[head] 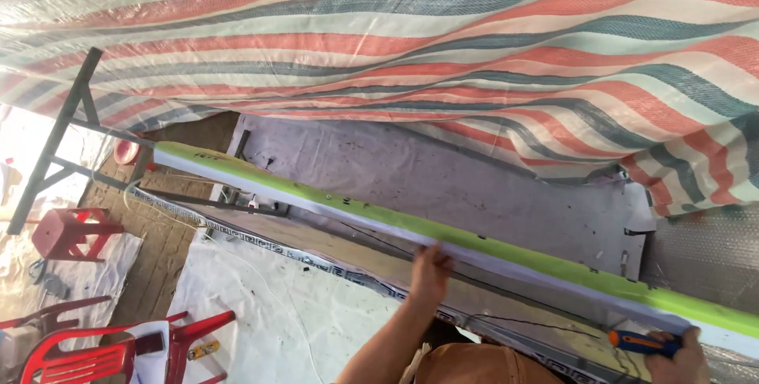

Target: Assembling a promotional banner by securing it to a metal frame with screws and trimming the excess material.

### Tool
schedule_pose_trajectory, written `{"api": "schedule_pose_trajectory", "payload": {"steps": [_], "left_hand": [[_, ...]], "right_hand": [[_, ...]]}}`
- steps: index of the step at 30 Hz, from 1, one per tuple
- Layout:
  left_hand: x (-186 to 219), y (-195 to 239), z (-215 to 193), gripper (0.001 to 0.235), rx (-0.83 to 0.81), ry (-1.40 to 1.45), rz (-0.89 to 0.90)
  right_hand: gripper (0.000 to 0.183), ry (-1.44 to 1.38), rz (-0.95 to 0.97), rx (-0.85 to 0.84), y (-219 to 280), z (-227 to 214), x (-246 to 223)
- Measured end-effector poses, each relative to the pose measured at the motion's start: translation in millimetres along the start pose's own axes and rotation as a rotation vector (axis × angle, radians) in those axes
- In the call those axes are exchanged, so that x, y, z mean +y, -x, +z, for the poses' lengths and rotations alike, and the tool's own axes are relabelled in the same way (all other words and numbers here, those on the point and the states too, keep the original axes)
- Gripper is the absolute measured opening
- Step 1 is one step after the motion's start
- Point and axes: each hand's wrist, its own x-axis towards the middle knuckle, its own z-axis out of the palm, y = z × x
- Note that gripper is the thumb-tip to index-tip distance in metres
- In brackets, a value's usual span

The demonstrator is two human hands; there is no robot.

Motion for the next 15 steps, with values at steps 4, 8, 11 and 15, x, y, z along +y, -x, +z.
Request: {"api": "schedule_pose_trajectory", "payload": {"steps": [4, 8, 11, 15], "left_hand": [[109.4, -23.7, -43.0, 0.013, 0.186, 0.074, 0.217], [127.9, -62.2, -75.6, 0.036, 0.231, -0.049, 0.235], [130.6, -51.8, -67.5, 0.031, 0.220, -0.056, 0.186], [129.5, -57.7, -77.5, 0.019, 0.209, -0.023, 0.056]], "right_hand": [[0.052, -0.793, 0.356, 0.029, -4.5, 28.7, 5.8], [0.075, -0.491, 0.183, 0.032, 24.6, 39.3, -46.7], [0.042, -1.017, 0.542, -0.022, 24.7, 65.8, -84.0], [0.059, -1.533, 0.926, -0.085, 51.8, 90.5, -138.4]]}}
